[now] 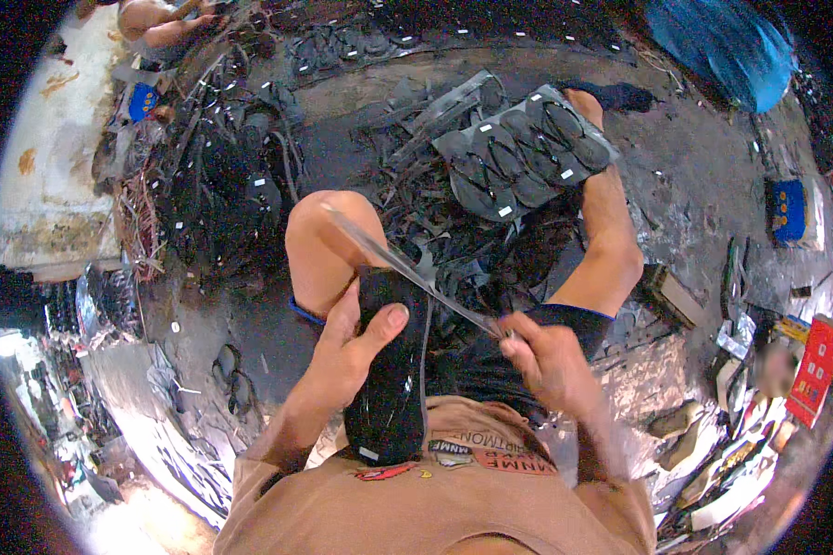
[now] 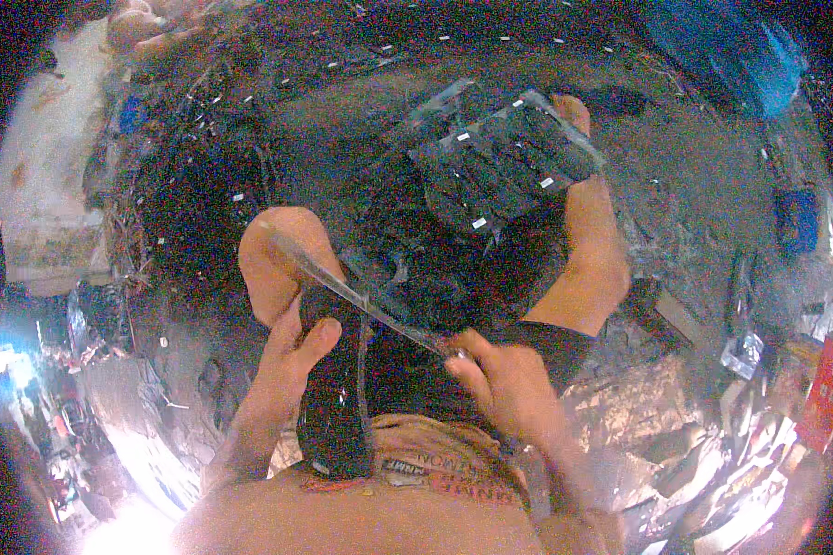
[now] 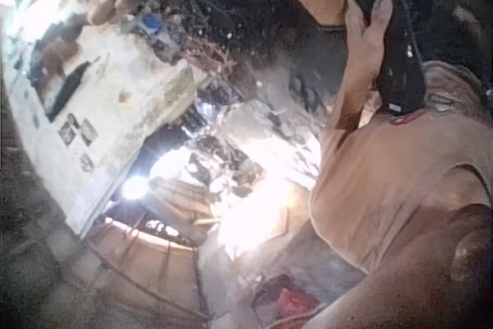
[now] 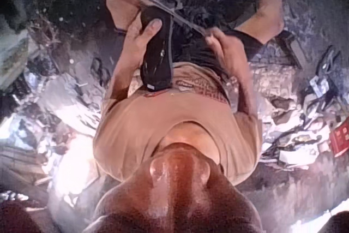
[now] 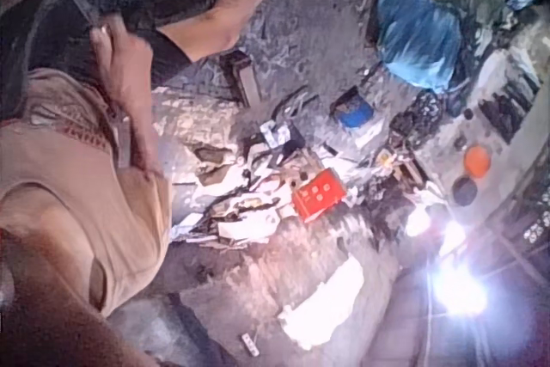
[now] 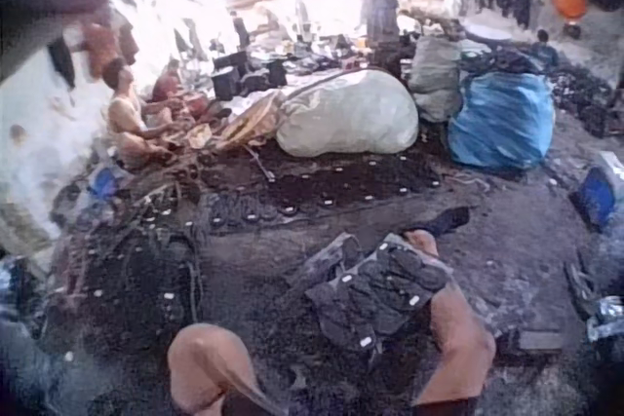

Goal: The person sits on the floor and uses a knife to cut individual flip-flops from a large connected sheet of rubber. The person repeatedly picks up the sheet, cuts along the outlines, and separates the finished flip-flops, which accumulate on the floor.

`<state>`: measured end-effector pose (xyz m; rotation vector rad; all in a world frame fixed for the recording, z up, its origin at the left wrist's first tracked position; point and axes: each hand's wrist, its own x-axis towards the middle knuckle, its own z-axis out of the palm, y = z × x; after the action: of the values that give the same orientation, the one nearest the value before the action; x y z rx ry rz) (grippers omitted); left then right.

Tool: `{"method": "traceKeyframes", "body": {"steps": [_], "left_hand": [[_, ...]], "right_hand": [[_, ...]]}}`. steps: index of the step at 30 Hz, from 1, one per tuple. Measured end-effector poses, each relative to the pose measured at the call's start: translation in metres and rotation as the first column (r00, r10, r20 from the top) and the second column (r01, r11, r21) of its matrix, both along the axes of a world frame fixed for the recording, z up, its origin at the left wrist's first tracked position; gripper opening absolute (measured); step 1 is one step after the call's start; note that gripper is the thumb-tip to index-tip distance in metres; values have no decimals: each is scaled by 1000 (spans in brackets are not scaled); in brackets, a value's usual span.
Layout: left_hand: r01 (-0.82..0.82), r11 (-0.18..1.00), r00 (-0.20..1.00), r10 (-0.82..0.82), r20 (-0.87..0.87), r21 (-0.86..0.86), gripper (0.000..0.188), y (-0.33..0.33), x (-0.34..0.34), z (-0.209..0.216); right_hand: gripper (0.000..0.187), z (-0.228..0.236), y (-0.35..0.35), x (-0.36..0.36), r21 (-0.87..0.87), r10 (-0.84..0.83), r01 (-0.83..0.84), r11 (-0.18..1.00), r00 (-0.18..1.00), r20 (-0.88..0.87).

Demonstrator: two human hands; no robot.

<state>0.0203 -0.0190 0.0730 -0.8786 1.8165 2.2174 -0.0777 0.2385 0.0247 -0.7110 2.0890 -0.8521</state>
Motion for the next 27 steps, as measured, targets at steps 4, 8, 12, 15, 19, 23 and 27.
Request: {"method": "traceKeyframes", "body": {"steps": [4,8,12,15,19,23,27], "left_hand": [[109,990,994,-110,-10,-86,46,-1,-6,1],[250,968,965,-249,-80,-1,46,9,-18,7],[237,883,928,-329,-174,-405,41,-24,-32,30],[-419,857,834,232,-501,-300,37,-44,-57,22],[-466,804,781,570,-256,369,34,-6,-67,5],[-435,710,811,576,-102,554,28,37,-67,-1],[-383,670,820,563,-99,636,29,42,-58,-6]], "right_hand": [[39,34,-40,-69,-107,197,-200,974,980,-41],[47,7,-74,-83,-259,203,-258,931,954,-220],[48,45,-74,-92,-340,-406,369,865,913,-43],[44,-6,5,-88,-309,-821,789,531,569,41],[39,-50,34,-46,-613,-754,478,629,568,-330],[27,-32,18,42,-557,-598,449,699,794,-111],[29,-17,35,93,-304,-494,464,832,869,-24]]}}
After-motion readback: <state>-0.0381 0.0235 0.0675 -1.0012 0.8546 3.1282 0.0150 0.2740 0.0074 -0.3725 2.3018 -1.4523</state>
